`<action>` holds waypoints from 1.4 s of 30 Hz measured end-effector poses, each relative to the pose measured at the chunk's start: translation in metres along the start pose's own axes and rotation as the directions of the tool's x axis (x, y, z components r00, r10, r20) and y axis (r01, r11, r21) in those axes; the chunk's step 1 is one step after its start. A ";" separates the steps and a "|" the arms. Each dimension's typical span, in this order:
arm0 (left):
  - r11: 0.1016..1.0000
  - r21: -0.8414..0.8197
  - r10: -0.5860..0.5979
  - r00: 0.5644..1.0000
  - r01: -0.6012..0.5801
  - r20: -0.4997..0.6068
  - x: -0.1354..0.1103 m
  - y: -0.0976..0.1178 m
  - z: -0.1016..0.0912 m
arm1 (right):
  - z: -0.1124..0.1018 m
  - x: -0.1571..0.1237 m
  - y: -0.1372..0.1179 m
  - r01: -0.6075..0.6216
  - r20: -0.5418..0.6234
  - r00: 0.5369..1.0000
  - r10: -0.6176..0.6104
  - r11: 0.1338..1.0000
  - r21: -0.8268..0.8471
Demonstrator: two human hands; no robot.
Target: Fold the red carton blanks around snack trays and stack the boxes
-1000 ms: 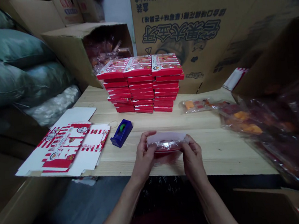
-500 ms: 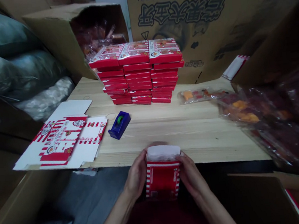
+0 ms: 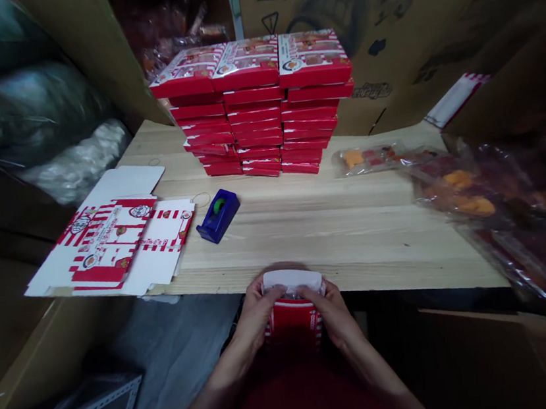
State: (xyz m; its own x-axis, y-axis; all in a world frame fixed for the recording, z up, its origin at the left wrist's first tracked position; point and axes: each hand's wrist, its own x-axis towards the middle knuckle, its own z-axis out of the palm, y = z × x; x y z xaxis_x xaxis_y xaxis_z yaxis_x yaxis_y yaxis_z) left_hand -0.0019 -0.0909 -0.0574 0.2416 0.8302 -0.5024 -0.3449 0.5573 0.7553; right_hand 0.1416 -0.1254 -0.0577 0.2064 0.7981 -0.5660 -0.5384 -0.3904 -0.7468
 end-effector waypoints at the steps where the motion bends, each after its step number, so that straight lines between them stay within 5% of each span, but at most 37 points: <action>1: 1.000 0.002 0.001 1.000 -0.001 -0.002 0.001 0.000 0.000 | 0.000 0.002 0.001 0.003 -0.017 1.000 -0.003 1.000 0.003; 7: 0.990 -0.127 -0.053 0.995 0.064 0.088 -0.003 0.006 -0.012 | -0.006 0.007 0.000 0.000 -0.050 0.999 0.003 0.998 0.064; 11: 0.971 -0.230 -0.062 0.998 0.062 0.008 -0.007 0.008 -0.021 | -0.008 0.005 0.001 -0.014 -0.017 1.000 0.015 0.998 0.066; 18: 0.985 -0.114 -0.134 0.991 0.132 -0.010 -0.003 0.010 -0.013 | -0.004 0.003 0.002 -0.014 0.023 1.000 0.013 0.999 0.043; 22: 0.989 -0.085 -0.125 0.991 0.120 -0.050 0.003 0.005 -0.018 | -0.009 0.000 0.002 0.001 0.089 0.996 -0.016 0.987 0.163; 27: 0.999 -0.035 0.030 0.997 -0.032 -0.075 -0.003 -0.006 -0.012 | -0.016 -0.004 0.003 -0.019 0.124 0.992 -0.003 0.985 0.173; 33: 0.987 0.013 0.163 0.986 -0.163 -0.030 -0.002 0.038 0.020 | 0.001 -0.001 -0.043 0.052 0.182 0.981 -0.069 0.994 0.098; 36: 0.994 -0.021 0.104 0.995 -0.104 -0.012 0.001 0.048 0.023 | 0.003 0.001 -0.053 0.027 0.227 0.973 -0.040 0.998 0.062; 42: 0.987 -0.131 -0.096 0.995 0.095 -0.004 0.001 0.023 -0.005 | -0.017 0.004 -0.024 -0.100 0.152 0.984 0.094 0.994 0.032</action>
State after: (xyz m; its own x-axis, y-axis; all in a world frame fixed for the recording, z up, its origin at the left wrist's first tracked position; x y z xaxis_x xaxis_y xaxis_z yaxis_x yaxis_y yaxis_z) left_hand -0.0141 -0.0767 -0.0425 0.2702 0.7729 -0.5741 -0.4359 0.6299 0.6428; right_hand 0.1689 -0.1204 -0.0482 0.0286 0.8183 -0.5740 -0.5821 -0.4532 -0.6751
